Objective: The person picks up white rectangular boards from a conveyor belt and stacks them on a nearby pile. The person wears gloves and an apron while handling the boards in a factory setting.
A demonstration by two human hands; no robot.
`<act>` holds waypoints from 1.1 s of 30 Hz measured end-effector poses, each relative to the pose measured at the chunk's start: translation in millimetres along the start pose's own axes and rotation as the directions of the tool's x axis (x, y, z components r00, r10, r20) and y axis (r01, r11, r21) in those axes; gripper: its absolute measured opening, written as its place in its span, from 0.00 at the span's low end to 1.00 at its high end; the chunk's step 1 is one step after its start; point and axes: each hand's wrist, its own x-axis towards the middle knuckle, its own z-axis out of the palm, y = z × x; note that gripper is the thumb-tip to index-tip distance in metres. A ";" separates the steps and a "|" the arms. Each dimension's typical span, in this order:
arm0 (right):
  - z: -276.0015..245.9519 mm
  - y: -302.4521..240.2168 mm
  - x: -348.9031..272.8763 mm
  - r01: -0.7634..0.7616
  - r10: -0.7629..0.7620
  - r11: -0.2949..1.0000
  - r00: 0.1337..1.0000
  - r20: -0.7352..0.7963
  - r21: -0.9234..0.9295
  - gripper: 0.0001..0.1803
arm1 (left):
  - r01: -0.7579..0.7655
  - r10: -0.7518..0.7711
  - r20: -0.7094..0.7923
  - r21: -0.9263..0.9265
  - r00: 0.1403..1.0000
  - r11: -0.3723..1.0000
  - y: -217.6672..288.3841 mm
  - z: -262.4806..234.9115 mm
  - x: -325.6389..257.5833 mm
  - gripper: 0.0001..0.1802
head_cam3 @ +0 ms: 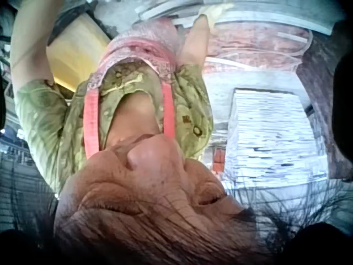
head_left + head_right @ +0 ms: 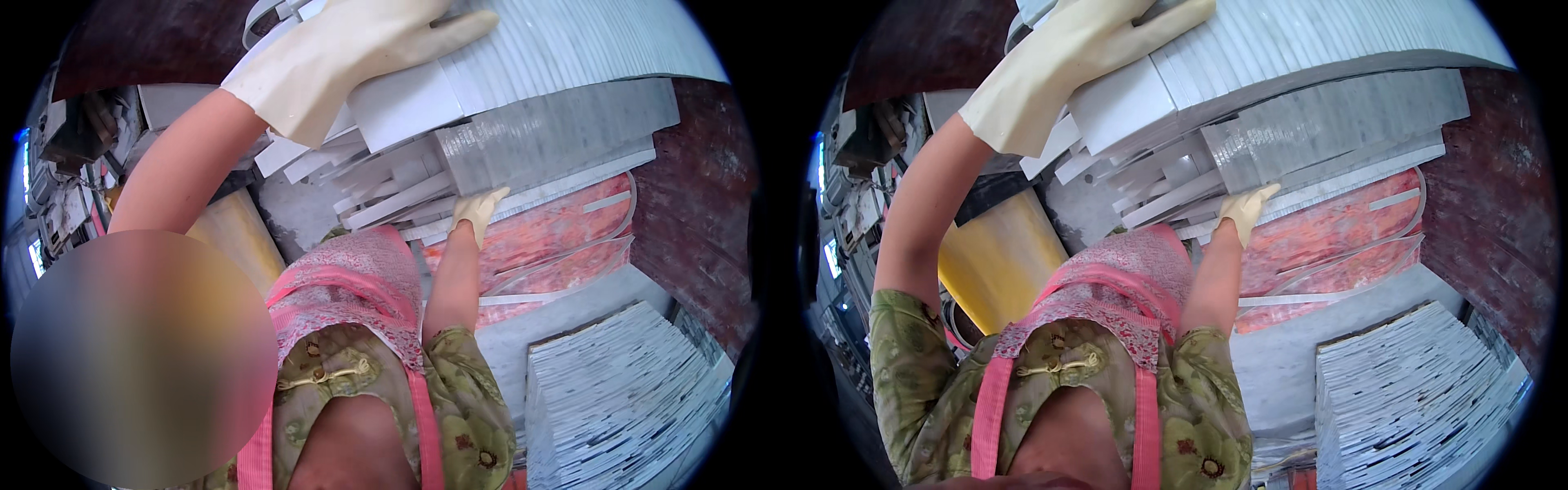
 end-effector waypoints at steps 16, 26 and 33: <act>-79.7 -25.1 -37.4 -0.338 0.166 -0.035 0.926 0.339 0.941 0.38 | -0.099 0.113 -0.120 0.118 0.986 0.988 -10.8 10.7 -3.1 0.25; 0.9 150.1 -200.8 -0.306 0.242 0.424 0.945 0.218 0.853 0.26 | -0.004 0.020 -0.219 0.077 0.976 0.997 -32.5 38.0 -5.0 0.26; 102.0 237.2 -373.2 -0.382 0.444 0.785 0.896 -0.012 0.488 0.28 | -0.147 0.142 -0.444 0.024 0.885 0.989 -26.3 54.3 10.1 0.24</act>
